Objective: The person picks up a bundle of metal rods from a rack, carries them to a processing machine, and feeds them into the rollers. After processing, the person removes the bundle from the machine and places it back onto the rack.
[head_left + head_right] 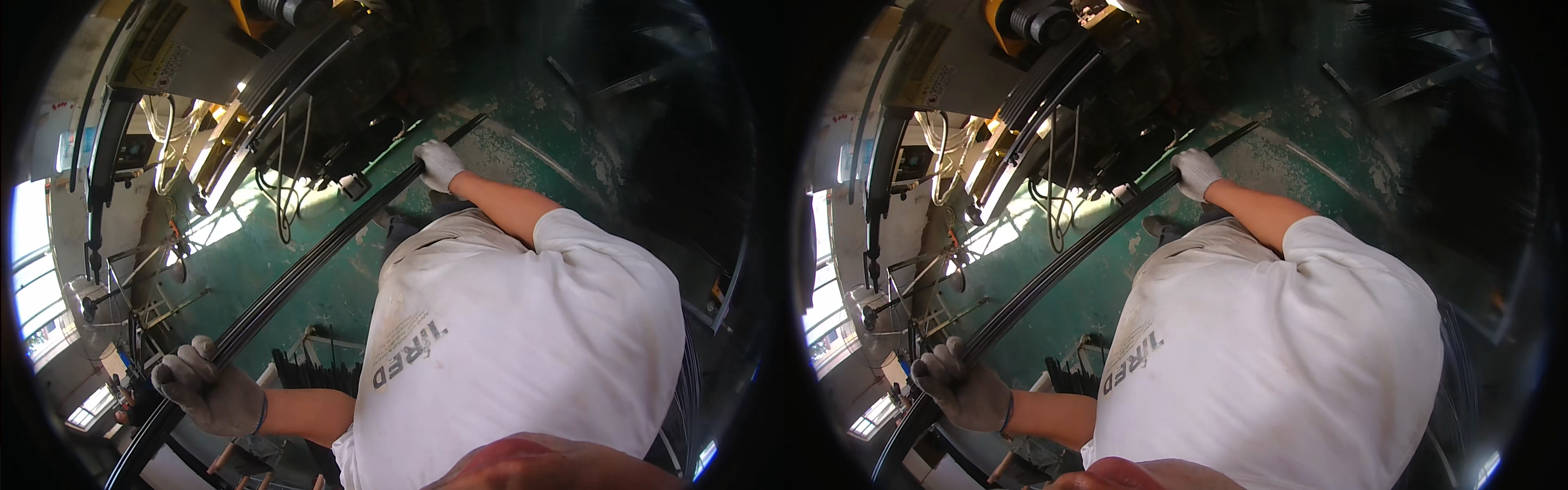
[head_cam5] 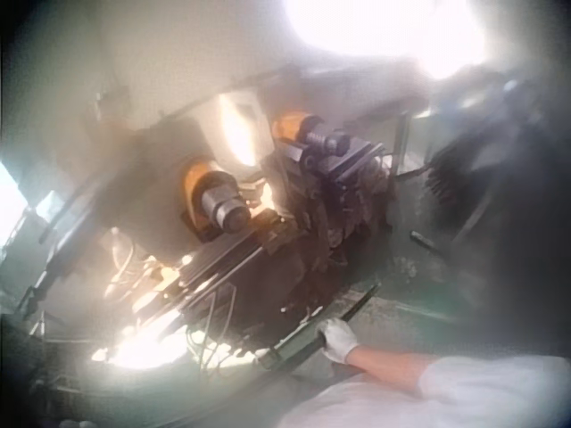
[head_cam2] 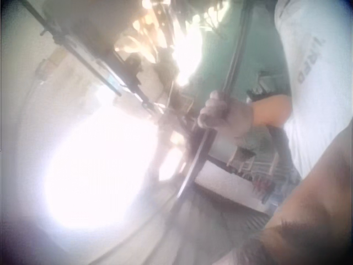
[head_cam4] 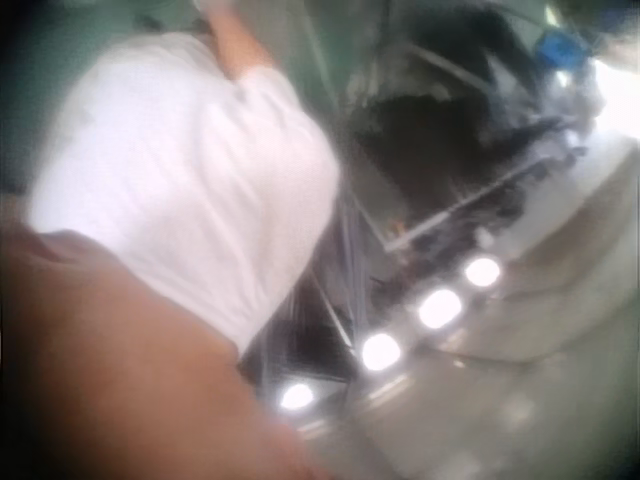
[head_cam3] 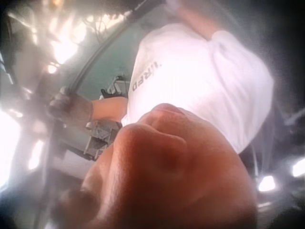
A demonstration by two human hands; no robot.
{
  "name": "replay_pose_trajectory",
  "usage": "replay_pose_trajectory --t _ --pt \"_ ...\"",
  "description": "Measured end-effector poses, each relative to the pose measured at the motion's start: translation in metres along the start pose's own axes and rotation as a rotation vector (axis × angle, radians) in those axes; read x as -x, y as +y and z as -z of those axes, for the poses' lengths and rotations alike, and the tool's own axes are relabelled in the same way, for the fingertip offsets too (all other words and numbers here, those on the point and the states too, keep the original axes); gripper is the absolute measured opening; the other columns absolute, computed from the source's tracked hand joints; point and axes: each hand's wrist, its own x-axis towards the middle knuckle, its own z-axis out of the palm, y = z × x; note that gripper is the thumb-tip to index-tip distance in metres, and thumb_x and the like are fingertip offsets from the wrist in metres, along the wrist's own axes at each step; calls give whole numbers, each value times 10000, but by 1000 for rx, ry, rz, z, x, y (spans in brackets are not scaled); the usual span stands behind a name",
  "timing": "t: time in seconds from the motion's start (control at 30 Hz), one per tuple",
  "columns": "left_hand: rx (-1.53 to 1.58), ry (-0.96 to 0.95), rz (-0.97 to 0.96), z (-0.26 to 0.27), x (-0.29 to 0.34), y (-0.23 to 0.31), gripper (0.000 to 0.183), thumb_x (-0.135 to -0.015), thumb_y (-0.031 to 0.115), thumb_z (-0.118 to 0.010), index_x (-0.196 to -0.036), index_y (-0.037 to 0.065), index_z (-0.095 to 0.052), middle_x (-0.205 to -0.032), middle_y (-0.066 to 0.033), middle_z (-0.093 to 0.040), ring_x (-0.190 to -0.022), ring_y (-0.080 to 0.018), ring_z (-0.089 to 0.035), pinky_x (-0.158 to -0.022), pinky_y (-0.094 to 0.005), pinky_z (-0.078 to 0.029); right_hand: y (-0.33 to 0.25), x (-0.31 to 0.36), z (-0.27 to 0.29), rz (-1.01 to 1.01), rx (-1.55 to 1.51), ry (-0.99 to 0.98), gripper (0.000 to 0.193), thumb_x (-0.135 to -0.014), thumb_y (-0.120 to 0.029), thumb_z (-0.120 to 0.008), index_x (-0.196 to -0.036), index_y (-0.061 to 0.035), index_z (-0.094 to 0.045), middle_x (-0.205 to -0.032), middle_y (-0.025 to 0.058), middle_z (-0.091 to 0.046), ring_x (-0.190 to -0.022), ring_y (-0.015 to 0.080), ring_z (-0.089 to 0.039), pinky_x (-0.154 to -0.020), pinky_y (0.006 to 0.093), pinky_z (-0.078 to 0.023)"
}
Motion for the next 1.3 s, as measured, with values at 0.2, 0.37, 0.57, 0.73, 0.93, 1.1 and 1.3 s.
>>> replay_pose_trajectory --t 0.2,0.37,0.57,0.73,0.93,1.1,1.3 --pt "274 115 40 81 -39 -42 192 -1080 201 -557 -1075 34 -650 -782 -3 -385 -713 -168 -422 -891 -414 -454 14 -14 76 -594 -1229 446 342 -880 -36 -540 -1204 31 -628 -1212 245 -639 -1156 435 -616 -1052 538 -502" --pt "348 265 183 153 -56 -103 213 -1066 227 -583 -1037 39 -679 -846 -63 -655 -843 -236 -638 -1034 -459 -497 -60 -64 126 -464 -2373 276 314 -919 -69 -382 -1107 64 -595 -1153 225 -650 -1155 416 -621 -1095 607 -472" --pt "486 208 273 210 -101 -113 267 -1050 224 -587 -1150 -7 -674 -1002 -163 -741 -1049 -327 -699 -1068 -513 -498 -80 -111 150 -320 -2048 427 180 -1001 -100 -617 -1120 34 -627 -1055 178 -691 -1055 342 -681 -974 511 -559" --pt "658 221 230 241 -125 -108 273 -1024 129 -582 -1165 -96 -645 -1155 -233 -692 -1154 -370 -635 -1161 -560 -408 -88 -154 196 -431 -1810 726 327 -903 -166 -827 -1120 11 -660 -994 125 -715 -931 269 -697 -810 428 -578" --pt "456 244 278 284 -148 -141 298 -1043 166 -586 -1162 -99 -653 -1151 -217 -713 -1111 -341 -663 -1086 -489 -489 -82 -208 224 -624 -1546 732 496 -886 -377 -843 -1110 32 -676 -1035 126 -726 -873 246 -699 -747 415 -569" --pt "404 382 326 295 -177 -175 351 -1077 216 -539 -1143 -109 -655 -1160 -212 -712 -1084 -314 -679 -1035 -438 -540 -61 -255 208 -344 -1780 480 454 -882 -285 -850 -1108 70 -680 -984 148 -727 -865 282 -718 -738 439 -597" --pt "208 545 323 255 -216 -240 400 -1115 280 -461 -1282 -47 -621 -1204 -178 -691 -1093 -296 -678 -998 -406 -561 -80 -277 233 -605 -1742 651 415 -871 -190 -846 -1132 85 -677 -1077 178 -721 -871 282 -711 -745 432 -596"
